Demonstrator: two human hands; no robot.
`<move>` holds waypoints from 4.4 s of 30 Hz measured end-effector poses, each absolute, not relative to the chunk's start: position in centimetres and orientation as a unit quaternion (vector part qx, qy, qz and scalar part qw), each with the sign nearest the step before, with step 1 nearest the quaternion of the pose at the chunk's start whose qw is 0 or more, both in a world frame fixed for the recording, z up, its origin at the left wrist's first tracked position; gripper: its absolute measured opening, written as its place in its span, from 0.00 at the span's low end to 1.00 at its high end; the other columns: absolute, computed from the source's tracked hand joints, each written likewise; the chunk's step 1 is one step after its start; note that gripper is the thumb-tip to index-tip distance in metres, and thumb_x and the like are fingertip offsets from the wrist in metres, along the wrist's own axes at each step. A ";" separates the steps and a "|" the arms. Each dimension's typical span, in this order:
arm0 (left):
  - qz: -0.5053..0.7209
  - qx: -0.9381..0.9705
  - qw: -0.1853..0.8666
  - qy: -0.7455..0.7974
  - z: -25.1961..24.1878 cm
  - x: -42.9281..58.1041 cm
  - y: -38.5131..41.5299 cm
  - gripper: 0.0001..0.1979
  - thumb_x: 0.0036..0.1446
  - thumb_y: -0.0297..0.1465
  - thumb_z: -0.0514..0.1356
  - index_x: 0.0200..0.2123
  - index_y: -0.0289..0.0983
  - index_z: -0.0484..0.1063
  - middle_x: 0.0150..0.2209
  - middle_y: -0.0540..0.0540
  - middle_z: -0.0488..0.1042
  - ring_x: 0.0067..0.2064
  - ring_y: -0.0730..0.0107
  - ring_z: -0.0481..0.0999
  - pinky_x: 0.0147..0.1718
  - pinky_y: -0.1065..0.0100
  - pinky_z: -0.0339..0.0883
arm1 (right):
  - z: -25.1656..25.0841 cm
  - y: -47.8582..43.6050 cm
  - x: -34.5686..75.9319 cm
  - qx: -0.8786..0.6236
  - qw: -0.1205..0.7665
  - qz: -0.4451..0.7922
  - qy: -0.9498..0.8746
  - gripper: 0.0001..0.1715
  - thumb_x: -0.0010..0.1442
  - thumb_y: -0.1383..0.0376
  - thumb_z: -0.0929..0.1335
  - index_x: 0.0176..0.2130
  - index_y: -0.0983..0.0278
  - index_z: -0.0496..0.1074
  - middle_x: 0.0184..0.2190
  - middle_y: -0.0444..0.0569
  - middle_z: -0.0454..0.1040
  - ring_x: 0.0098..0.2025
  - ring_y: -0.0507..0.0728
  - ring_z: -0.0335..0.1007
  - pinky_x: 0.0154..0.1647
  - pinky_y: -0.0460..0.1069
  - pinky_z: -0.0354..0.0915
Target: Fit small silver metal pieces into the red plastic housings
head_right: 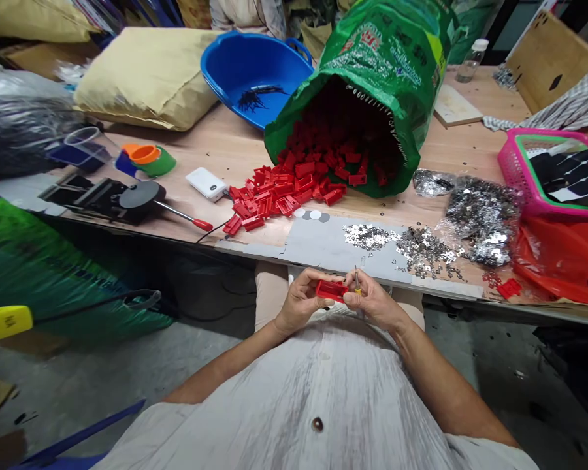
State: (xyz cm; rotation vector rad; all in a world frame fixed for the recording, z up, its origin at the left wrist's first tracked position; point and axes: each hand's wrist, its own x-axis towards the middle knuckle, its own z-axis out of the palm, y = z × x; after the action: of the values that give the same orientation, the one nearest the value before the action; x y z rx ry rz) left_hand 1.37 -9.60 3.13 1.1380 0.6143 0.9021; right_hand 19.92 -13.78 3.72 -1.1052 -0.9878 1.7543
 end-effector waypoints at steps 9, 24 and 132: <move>0.448 0.414 0.735 0.296 3.0 2.0 -8.8 0.18 0.47 0.28 0.71 0.43 0.37 0.73 0.47 0.44 0.79 0.45 0.68 0.79 0.47 0.67 0.71 | 2.7 -10.4 24.5 -0.735 0.263 0.180 -0.598 0.07 0.61 0.61 0.65 0.38 0.62 0.69 0.38 0.53 0.76 0.39 0.60 0.70 0.43 0.55 0.62; 0.432 0.321 0.789 0.295 3.2 2.0 -7.9 0.27 0.49 0.32 0.71 0.53 0.42 0.73 0.44 0.46 0.77 0.43 0.66 0.78 0.44 0.64 0.72 | 3.6 -9.6 23.8 -0.700 0.312 0.212 -0.606 0.06 0.61 0.61 0.66 0.37 0.60 0.68 0.32 0.46 0.74 0.31 0.55 0.68 0.33 0.49 0.60; 0.351 0.118 0.885 0.282 6.1 2.0 -7.7 0.08 0.61 0.30 0.61 0.32 0.30 0.72 0.32 0.44 0.77 0.34 0.68 0.80 0.46 0.64 0.71 | 5.9 -12.6 19.7 -0.557 0.287 0.295 -0.721 0.24 0.69 0.54 0.60 0.60 0.57 0.65 0.25 0.41 0.74 0.24 0.53 0.68 0.29 0.48 0.62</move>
State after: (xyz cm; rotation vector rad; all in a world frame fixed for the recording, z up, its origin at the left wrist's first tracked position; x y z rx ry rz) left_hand 2.05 -7.66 6.09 0.2447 0.5870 0.7295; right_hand 19.69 -12.60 5.92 -1.4886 -1.9281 0.7887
